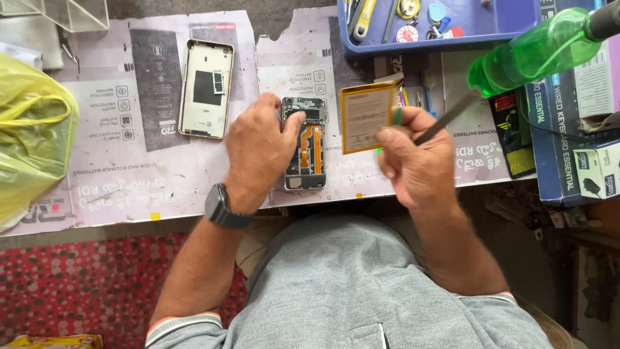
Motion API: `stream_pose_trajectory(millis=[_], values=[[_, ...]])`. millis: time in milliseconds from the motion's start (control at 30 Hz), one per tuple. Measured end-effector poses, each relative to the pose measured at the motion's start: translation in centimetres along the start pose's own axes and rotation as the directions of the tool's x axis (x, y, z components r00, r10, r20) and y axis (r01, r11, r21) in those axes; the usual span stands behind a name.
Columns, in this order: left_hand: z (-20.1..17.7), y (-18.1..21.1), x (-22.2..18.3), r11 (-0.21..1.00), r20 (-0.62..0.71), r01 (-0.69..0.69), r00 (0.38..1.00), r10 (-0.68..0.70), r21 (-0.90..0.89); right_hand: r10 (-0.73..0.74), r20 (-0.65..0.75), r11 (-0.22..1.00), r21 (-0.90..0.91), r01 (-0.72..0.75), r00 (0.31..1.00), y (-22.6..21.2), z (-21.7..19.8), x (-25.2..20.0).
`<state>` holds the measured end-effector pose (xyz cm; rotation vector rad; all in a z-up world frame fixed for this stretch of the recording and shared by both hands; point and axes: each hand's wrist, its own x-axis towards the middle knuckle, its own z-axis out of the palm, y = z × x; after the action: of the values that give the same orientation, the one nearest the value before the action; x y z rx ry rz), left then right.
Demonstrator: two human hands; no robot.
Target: The person removes the battery from a mobile phone using a tool, then uses a screwdriver to remove several screws from the internal chassis.
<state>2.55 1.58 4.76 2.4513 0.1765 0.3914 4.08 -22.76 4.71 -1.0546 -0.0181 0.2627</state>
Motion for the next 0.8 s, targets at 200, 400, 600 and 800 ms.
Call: stream_pose_trajectory(millis=[200, 400, 600, 800], values=[[-0.9, 0.4, -1.3, 0.849, 0.097, -0.002, 0.993, 0.062, -0.528, 0.102, 0.069, 0.994, 0.027, -0.105, 0.992, 1.4, 1.1, 0.7], [0.3, 0.5, -1.5, 0.582, 0.334, 0.207, 0.935, 0.118, -0.786, -0.003, 0.09, 0.996, -0.093, 0.011, 0.996, 3.0, 1.6, 1.4], [0.7, -0.4, -1.2, 0.586, 0.364, 0.252, 0.928, 0.08, -0.77, -0.034, 0.133, 0.995, -0.084, 0.046, 0.991, 2.3, 0.8, 2.2], [1.4, -1.4, -0.9, 0.492, 0.353, 0.245, 0.925, 0.139, -0.836, 0.146, 0.093, 0.981, 0.116, -0.156, 0.985, 2.4, 0.6, 2.8]])
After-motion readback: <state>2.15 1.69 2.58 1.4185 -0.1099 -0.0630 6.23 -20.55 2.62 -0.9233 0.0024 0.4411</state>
